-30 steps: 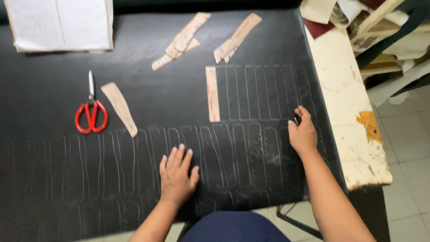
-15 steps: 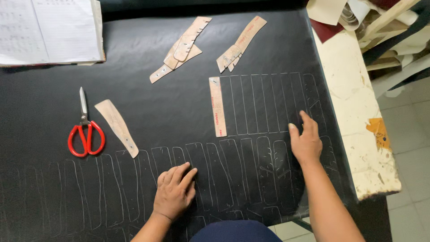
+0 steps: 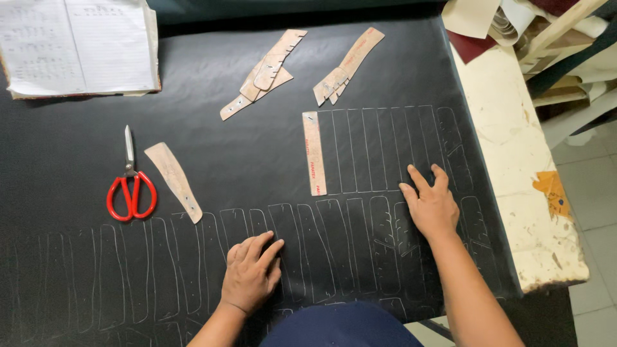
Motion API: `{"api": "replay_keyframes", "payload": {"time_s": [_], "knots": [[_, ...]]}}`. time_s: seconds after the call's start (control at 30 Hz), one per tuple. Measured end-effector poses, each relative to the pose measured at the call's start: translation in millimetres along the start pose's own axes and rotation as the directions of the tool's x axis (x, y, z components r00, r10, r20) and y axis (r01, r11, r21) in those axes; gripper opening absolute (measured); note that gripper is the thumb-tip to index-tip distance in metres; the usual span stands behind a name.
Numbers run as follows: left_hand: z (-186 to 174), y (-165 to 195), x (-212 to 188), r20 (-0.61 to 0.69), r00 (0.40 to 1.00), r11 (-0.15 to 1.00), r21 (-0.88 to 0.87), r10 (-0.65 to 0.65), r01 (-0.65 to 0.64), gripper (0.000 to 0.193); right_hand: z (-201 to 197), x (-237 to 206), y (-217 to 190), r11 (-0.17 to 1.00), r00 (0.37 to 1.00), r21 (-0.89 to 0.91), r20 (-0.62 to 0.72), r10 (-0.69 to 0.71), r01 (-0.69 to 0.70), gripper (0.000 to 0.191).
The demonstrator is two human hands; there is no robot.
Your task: The person uses a ruler and chalk to draw straight lines on a large sheet of black material laid on a table. They repeatedly reposition the ruler and draw lines across the surface, creating a grid of parallel markings.
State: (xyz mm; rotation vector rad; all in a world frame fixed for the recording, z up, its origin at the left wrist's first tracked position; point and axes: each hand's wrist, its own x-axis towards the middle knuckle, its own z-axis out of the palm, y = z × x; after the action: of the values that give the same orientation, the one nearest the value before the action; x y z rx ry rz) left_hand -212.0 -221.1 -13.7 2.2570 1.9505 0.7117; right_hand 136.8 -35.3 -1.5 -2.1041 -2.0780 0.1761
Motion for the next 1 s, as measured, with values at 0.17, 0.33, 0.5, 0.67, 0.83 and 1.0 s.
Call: {"api": "replay_keyframes", "payload": {"time_s": [0.17, 0.33, 0.5, 0.67, 0.83, 1.0], "knots": [[0.8, -0.3, -1.2, -0.005, 1.000, 1.000, -0.002, 0.005, -0.005, 0.042, 4.2, -9.4, -27.6, 0.984, 0.991, 0.113, -0.001, -0.137, 0.137, 0.047], [3.2, 0.3, -1.5, -0.045, 0.998, 0.999, -0.003, 0.033, -0.033, 0.043, 6.7, -12.7, -47.6, 0.982, 0.985, 0.078, -0.017, -0.170, 0.170, 0.039], [10.4, 4.6, 21.7, -0.017, 1.000, 0.998, -0.063, 0.012, -0.013, 0.032, 1.6, -13.4, -50.7, 0.984, 0.986, 0.047, -0.003, -0.169, 0.169, 0.039], [22.4, 16.3, 79.4, -0.029, 0.981, 0.976, -0.094, 0.193, -0.194, 0.048, -1.6, -9.5, -61.7, 0.972, 0.973, 0.081, 0.057, -0.224, 0.219, 0.044], [36.8, 20.4, 129.3, 0.099, 0.969, 0.973, -0.042, 0.228, -0.225, 0.056, 10.2, -13.0, -83.4, 0.934, 0.938, 0.108, 0.032, -0.344, 0.339, 0.043], [42.6, 1.3, 136.8, 0.169, 0.967, 0.978, 0.043, 0.192, -0.202, 0.052, 12.6, -14.7, -84.2, 0.944, 0.947, 0.113, 0.048, -0.316, 0.309, 0.042]]}}
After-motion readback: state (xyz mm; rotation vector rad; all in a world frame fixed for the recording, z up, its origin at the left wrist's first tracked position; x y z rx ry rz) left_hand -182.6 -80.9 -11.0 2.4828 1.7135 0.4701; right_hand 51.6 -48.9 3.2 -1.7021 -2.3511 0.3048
